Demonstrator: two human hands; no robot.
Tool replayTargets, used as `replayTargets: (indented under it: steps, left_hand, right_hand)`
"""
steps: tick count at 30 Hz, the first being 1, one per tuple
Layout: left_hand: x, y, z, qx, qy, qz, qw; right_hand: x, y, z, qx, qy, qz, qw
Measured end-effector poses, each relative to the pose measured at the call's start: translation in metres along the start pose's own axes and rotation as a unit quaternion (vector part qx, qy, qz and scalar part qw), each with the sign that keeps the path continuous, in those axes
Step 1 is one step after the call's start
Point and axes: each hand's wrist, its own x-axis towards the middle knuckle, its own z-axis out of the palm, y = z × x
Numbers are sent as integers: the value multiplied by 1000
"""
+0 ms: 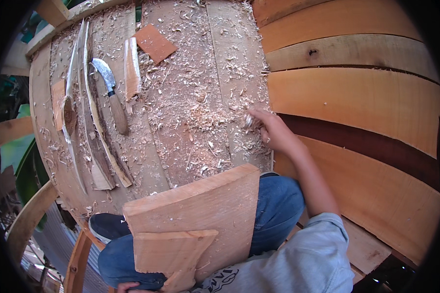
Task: The person sits cross-legged on a wooden floor and uses a curved knife to carve and shape a piece of wood held on their lap. They repeatedly scrape the wood surface to remove shavings and occasionally pause to clear debris from the floor.
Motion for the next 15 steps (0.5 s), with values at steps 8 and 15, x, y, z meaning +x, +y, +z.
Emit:
replayTargets:
  steps: [8, 15]
  left_hand:
    - [-7, -9, -7, -7, 39, -41, 998]
    - [-1, 0, -3, -7, 20, -30, 999]
  right_hand:
    - [-27, 2, -22, 4, 6, 226, 974]
    - [-28, 13, 4, -71, -3, 282, 957]
